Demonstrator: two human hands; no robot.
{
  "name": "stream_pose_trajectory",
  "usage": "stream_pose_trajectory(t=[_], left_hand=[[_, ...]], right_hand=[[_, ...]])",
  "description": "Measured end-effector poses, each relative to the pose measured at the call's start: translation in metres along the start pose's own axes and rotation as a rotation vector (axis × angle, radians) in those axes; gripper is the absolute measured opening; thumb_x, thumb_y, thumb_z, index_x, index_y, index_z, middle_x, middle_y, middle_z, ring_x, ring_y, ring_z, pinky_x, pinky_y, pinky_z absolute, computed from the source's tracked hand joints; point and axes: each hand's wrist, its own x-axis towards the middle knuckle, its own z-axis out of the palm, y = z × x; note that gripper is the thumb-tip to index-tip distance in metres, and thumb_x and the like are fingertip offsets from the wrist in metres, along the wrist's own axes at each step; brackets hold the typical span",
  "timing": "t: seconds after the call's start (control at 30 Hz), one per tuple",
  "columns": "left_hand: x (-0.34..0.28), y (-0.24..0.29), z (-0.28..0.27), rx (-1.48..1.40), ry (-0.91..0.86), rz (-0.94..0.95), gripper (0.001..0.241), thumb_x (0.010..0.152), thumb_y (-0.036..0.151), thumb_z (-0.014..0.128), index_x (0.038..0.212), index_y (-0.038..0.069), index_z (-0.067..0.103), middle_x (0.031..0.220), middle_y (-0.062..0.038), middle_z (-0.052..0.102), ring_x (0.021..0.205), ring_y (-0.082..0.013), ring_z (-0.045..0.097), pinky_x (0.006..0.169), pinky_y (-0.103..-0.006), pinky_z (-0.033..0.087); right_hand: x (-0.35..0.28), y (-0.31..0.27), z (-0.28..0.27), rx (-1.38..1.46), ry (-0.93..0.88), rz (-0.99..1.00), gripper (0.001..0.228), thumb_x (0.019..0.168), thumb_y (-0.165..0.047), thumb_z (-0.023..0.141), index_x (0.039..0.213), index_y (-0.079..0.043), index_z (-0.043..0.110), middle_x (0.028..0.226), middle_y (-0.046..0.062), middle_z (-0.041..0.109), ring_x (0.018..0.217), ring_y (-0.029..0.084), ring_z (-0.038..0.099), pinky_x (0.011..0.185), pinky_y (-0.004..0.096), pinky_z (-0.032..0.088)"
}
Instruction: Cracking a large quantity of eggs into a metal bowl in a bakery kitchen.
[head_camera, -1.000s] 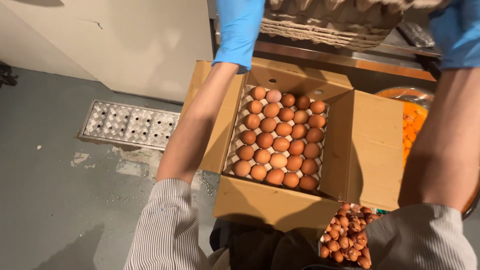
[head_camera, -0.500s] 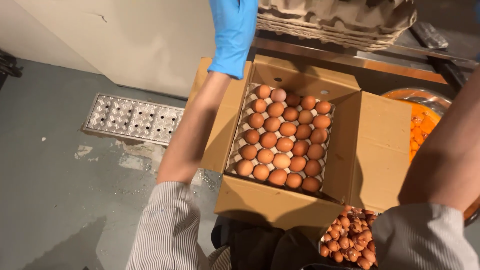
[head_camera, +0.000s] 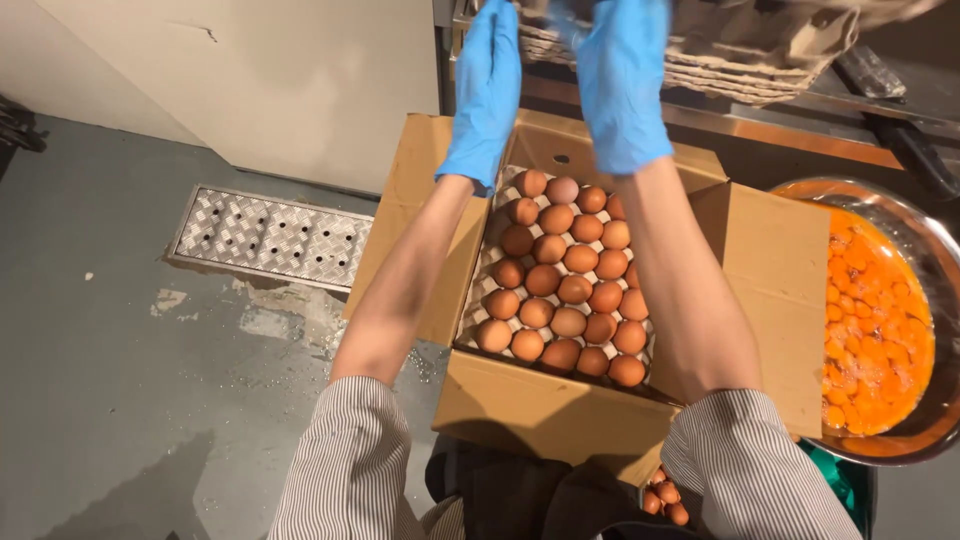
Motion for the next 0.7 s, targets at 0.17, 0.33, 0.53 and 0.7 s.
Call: stream_pose_trajectory(t=[0.17,0.33,0.53,0.7], left_hand=[[0.012,0.043,-0.015,-0.042,0.057,0.035,0.045,0.107,0.032,0.063,0.139,0.001,0.054,0.127,-0.013,0.069,0.115,-0.0280,0.066,0.104,-0.0384,0.052],[0.030,0.034,-0.005,0.195,0.060,0.184,0.033,0.104,0.031,0.068,0.118,0.002,0.062,0.108,-0.014,0.067,0.098,-0.0270,0.064,0.088,-0.0376,0.050],[0.038,0.059,-0.004,0.086,0.077,0.181,0.020,0.099,0.019,0.070,0.094,0.000,0.064,0.075,-0.009,0.062,0.065,-0.0195,0.056,0.064,-0.0371,0.045],[0.048,0.027,0.007,-0.022,0.094,0.210,0.018,0.098,0.013,0.071,0.089,0.000,0.062,0.072,-0.007,0.059,0.065,-0.0174,0.054,0.063,-0.0364,0.046]], right_hand=[[-0.027,-0.044,-0.040,-0.441,0.140,0.417,0.046,0.102,-0.033,0.059,0.123,0.007,0.065,0.118,0.028,0.069,0.101,0.031,0.070,0.082,0.042,0.055],[-0.013,-0.016,-0.169,-1.012,0.180,-0.474,0.054,0.117,-0.028,0.077,0.148,0.006,0.049,0.148,0.020,0.057,0.137,0.025,0.054,0.118,0.041,0.043],[0.007,0.005,-0.182,-0.463,0.129,-0.244,0.052,0.113,-0.022,0.078,0.150,0.001,0.051,0.146,0.015,0.060,0.129,0.021,0.057,0.119,0.037,0.046],[0.024,0.007,-0.199,-0.968,0.085,-0.627,0.059,0.118,-0.012,0.071,0.155,0.009,0.031,0.158,0.024,0.037,0.153,0.034,0.034,0.131,0.046,0.025]])
